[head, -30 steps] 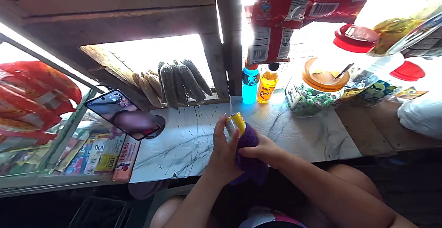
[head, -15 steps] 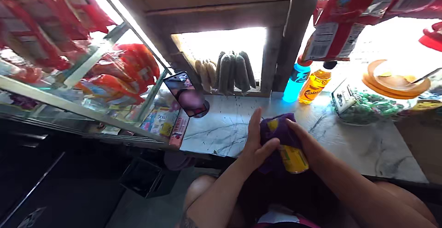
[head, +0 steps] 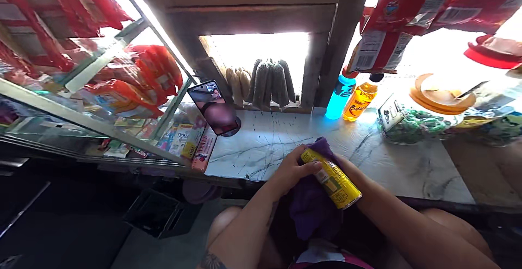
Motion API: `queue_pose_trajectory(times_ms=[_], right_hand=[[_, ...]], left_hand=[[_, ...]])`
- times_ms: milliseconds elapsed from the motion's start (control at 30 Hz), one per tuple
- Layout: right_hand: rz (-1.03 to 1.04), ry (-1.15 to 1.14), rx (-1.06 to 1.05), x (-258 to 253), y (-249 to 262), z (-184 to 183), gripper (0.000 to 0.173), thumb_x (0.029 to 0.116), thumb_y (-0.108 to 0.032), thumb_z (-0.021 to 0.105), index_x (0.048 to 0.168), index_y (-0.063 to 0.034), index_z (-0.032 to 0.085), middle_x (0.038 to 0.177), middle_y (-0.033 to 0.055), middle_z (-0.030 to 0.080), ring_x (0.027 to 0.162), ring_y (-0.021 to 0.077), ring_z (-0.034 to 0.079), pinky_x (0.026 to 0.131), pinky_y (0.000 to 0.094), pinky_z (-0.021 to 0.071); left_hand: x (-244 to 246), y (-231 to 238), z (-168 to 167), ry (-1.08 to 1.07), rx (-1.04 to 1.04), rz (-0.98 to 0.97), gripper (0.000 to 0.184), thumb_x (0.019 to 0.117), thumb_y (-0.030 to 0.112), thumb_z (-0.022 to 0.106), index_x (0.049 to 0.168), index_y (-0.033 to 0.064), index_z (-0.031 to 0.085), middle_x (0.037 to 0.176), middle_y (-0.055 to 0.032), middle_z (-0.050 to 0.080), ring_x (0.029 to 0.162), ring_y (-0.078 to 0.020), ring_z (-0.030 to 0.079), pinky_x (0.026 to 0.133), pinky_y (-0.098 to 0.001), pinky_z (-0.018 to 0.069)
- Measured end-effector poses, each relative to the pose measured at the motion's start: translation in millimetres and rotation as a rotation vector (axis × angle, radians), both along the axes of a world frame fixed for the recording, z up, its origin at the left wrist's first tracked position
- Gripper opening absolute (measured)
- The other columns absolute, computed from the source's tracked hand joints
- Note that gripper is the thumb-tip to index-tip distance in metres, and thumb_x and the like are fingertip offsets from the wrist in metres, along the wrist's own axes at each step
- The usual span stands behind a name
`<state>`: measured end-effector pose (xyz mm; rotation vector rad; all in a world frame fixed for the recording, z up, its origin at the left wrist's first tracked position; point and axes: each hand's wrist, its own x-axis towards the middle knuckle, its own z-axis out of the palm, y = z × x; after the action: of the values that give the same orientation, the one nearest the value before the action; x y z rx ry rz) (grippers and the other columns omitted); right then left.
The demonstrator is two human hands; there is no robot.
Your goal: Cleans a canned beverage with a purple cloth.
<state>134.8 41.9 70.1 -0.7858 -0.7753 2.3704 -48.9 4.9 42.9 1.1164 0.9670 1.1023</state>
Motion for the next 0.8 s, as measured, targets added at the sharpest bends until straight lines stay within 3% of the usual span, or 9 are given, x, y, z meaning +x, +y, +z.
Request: queue_pose_trajectory(times_ms=[100, 267, 400, 467, 567, 600, 667, 733, 800], right_hand=[[0.045, 0.078, -0.098, 0, 2, -5, 0.048, 0.1105, -0.035, 0.021, 0.107, -0.0146, 0.064, 0.092, 0.0037, 0.075, 0.085, 0.0097, 0.073, 0.075, 0.0270, 0.0613], [0.038, 0.066, -0.014, 4, 16, -11, 0.046, 0.1089, -0.034, 0.025, 0.110, -0.0142, 0.067, 0.102, 0.0051, 0.074, 0.097, 0.0139, 0.071, 0.086, 0.0331, 0.0595], [0.044, 0.128, 0.029, 6, 21, -18, 0.043, 0.1097, -0.040, 0.032, 0.121, -0.0142, 0.064, 0.110, 0.0061, 0.072, 0.105, 0.0162, 0.069, 0.091, 0.0368, 0.0585], [0.056, 0.085, 0.029, 5, 20, -20, 0.035, 0.1084, -0.034, 0.041, 0.120, -0.0114, 0.064, 0.107, 0.0072, 0.074, 0.101, 0.0167, 0.071, 0.089, 0.0369, 0.0599], [-0.020, 0.050, 0.046, 4, 17, -28, 0.023, 0.1037, -0.027, 0.052, 0.109, -0.0112, 0.067, 0.096, 0.0067, 0.075, 0.089, 0.0151, 0.073, 0.081, 0.0353, 0.0619], [-0.042, 0.055, 0.088, 4, 18, -30, 0.018, 0.1004, -0.026, 0.058, 0.106, -0.0122, 0.068, 0.094, 0.0060, 0.075, 0.086, 0.0144, 0.073, 0.079, 0.0349, 0.0618], [-0.091, 0.052, 0.184, 3, 17, -28, 0.008, 0.0929, -0.019, 0.069, 0.099, -0.0139, 0.071, 0.089, 0.0044, 0.076, 0.082, 0.0126, 0.073, 0.077, 0.0335, 0.0619], [-0.159, 0.009, 0.259, -1, 15, -22, 0.009, 0.0892, -0.009, 0.068, 0.097, -0.0136, 0.072, 0.086, 0.0027, 0.076, 0.078, 0.0103, 0.072, 0.074, 0.0307, 0.0616], [-0.220, -0.039, 0.304, -5, 9, -18, 0.013, 0.0925, -0.004, 0.062, 0.099, -0.0119, 0.070, 0.087, 0.0025, 0.076, 0.079, 0.0098, 0.072, 0.075, 0.0297, 0.0616]], left_hand=[[-4, 2, -2, 0.010, 0.041, 0.070, 0.065, 0.0840, 0.038, 0.078, 0.128, -0.0034, 0.054, 0.109, -0.0027, 0.069, 0.101, -0.0073, 0.067, 0.094, -0.0291, 0.0561], [-17, 4, 1, 0.004, 0.153, 0.415, 0.073, 0.0749, 0.039, 0.085, 0.130, 0.0016, 0.056, 0.115, -0.0072, 0.070, 0.102, -0.0127, 0.069, 0.091, -0.0322, 0.0579], [-14, 5, -7, 0.103, 0.524, 0.603, 0.068, 0.0768, 0.035, 0.088, 0.128, 0.0123, 0.050, 0.118, -0.0065, 0.070, 0.110, -0.0186, 0.069, 0.094, -0.0378, 0.0587], [-6, 6, -12, 0.153, 0.716, 0.535, 0.066, 0.0786, 0.029, 0.088, 0.132, 0.0157, 0.050, 0.123, -0.0059, 0.070, 0.115, -0.0191, 0.067, 0.101, -0.0390, 0.0556], [4, 4, -16, 0.262, 0.875, 0.284, 0.067, 0.0817, 0.021, 0.086, 0.138, 0.0081, 0.051, 0.136, -0.0155, 0.063, 0.134, -0.0297, 0.054, 0.117, -0.0476, 0.0423], [5, 2, -15, 0.351, 0.927, 0.242, 0.061, 0.0835, 0.022, 0.084, 0.134, 0.0084, 0.054, 0.137, -0.0164, 0.062, 0.138, -0.0335, 0.050, 0.119, -0.0506, 0.0382], [4, -8, -13, 0.498, 1.014, 0.245, 0.055, 0.0846, 0.027, 0.083, 0.130, 0.0171, 0.054, 0.138, -0.0102, 0.061, 0.140, -0.0327, 0.048, 0.120, -0.0517, 0.0353], [3, -15, -12, 0.523, 1.049, 0.280, 0.056, 0.0836, 0.030, 0.084, 0.129, 0.0188, 0.053, 0.134, -0.0069, 0.062, 0.139, -0.0291, 0.049, 0.120, -0.0511, 0.0352], [2, -20, -12, 0.485, 1.043, 0.294, 0.057, 0.0831, 0.031, 0.085, 0.128, 0.0164, 0.053, 0.132, -0.0088, 0.063, 0.137, -0.0292, 0.051, 0.120, -0.0511, 0.0359]])
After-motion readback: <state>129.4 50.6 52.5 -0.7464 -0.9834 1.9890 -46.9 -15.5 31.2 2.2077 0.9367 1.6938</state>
